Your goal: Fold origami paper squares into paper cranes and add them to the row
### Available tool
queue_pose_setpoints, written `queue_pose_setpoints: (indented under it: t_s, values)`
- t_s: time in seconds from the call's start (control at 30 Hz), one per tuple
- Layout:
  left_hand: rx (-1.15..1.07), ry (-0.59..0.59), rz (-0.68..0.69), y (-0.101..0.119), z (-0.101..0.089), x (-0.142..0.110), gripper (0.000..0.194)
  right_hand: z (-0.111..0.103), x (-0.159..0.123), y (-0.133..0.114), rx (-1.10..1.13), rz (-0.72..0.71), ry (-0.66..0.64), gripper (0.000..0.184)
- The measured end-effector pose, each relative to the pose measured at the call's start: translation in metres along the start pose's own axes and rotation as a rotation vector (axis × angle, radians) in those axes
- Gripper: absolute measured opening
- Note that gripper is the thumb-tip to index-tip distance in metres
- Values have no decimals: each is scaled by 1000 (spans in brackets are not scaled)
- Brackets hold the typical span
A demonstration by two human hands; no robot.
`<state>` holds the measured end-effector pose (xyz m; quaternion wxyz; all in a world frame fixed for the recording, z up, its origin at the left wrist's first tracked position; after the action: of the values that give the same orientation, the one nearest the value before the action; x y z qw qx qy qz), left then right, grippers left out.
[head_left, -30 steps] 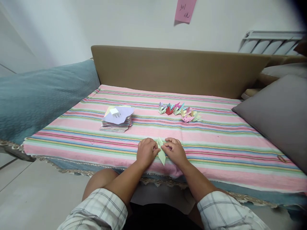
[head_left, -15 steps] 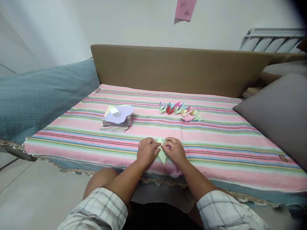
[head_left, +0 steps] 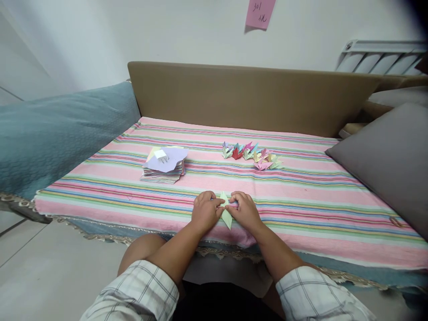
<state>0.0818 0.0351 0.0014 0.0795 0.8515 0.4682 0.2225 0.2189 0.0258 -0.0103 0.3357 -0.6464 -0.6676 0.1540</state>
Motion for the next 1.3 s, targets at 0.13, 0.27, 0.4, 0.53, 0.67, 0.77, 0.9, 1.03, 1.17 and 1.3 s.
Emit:
queue_pose_setpoints:
  t_s: [0.13,0.27,0.4,0.53,0.67,0.77,0.9,1.03,1.17,1.3]
  values:
    - [4,-4,-14,0,-1,0,24,1,2,3,14,3,-19,12]
    - [3,-8,-16,-1,0,0,26,1,4,6,51,-7,-28,8]
    - [8,8,-19,-1,1,-1,26,3,5,6,11,11,-17,10]
    - [45,37,-35,-1,-2,-2,35,4,4,6,-32,3,-11,27]
    - [101,13,-45,0,-2,-2,40,6,3,6,-70,-9,-17,36]
    - [105,10,-69,-1,-2,-2,55,4,3,5,-47,8,-22,34]
    - [57,33,-130,-5,-4,-2,54,0,4,2,73,18,-21,29]
    - [-54,15,-116,-6,-7,1,38,4,4,-1,419,71,-130,24]
    - [-264,-19,-49,-2,-9,3,20,7,3,-5,807,151,-166,27]
    - [-470,7,-54,-2,-12,0,21,8,2,-13,1017,163,-242,39]
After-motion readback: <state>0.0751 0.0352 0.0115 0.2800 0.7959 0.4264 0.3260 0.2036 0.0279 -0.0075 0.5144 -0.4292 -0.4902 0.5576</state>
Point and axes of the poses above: each hand's wrist, its own x-axis towards the middle knuckle, its own z-axis out of the palm, y = z × x, the point moved 7 cm from there along x, towards the middle knuckle, and after that the axes turned 6 degrees about z, right-handed, at the moved point
